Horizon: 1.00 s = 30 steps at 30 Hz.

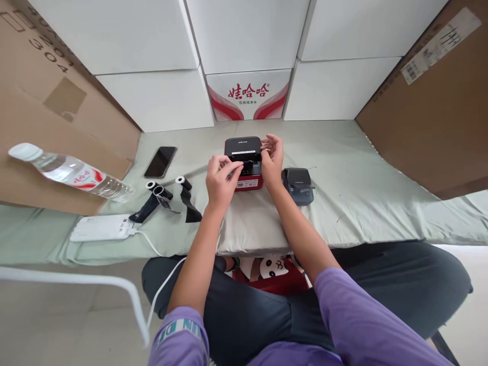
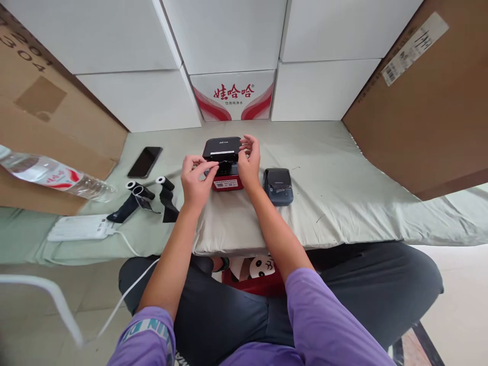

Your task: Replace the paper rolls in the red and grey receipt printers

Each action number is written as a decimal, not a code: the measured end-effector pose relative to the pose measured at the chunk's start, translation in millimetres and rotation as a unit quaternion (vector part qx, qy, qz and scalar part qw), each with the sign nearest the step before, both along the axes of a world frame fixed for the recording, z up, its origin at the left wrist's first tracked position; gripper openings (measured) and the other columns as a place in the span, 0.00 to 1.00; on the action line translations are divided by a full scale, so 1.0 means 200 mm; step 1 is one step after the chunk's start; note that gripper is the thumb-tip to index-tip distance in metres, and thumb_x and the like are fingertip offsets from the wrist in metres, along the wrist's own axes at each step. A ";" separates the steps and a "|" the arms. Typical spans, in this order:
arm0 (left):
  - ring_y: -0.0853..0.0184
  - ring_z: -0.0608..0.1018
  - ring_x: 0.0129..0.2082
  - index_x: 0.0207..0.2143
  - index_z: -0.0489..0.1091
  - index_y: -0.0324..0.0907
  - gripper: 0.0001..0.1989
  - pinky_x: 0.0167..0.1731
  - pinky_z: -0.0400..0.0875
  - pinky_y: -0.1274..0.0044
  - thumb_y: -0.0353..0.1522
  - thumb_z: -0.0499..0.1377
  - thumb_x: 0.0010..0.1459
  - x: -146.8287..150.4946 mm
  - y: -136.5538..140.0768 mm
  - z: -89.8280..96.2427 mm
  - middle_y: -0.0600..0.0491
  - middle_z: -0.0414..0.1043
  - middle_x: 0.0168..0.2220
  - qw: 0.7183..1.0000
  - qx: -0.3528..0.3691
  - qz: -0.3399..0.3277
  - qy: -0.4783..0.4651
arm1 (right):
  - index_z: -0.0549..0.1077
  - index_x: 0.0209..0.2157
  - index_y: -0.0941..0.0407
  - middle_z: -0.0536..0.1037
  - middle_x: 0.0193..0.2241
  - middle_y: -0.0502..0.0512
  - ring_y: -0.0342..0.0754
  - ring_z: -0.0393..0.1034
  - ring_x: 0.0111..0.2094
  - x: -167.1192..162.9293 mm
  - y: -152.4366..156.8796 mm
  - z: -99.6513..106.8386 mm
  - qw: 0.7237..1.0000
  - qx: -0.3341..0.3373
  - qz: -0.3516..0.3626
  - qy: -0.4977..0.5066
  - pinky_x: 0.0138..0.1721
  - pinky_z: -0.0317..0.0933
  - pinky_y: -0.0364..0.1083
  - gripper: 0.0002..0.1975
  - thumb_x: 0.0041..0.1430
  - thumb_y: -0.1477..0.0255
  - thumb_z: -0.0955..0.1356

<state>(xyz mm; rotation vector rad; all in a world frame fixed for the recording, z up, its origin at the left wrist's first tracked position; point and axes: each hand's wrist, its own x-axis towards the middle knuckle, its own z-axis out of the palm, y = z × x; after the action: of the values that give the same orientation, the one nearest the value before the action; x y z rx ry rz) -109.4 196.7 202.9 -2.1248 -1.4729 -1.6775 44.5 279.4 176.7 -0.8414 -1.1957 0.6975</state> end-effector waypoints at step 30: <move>0.63 0.82 0.45 0.50 0.77 0.43 0.24 0.45 0.75 0.74 0.32 0.64 0.47 0.02 0.30 -0.17 0.52 0.82 0.45 0.745 -0.291 -0.133 -0.585 | 0.65 0.59 0.53 0.71 0.65 0.58 0.53 0.67 0.64 -0.01 0.05 -0.07 0.956 -0.204 0.140 0.155 0.67 0.60 0.56 0.33 0.48 0.69 0.64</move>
<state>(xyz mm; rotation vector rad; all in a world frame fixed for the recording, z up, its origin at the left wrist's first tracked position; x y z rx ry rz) -105.7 257.5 168.5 -1.3446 -2.2116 -3.3831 42.3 289.1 161.8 -0.8656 -0.9040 1.2922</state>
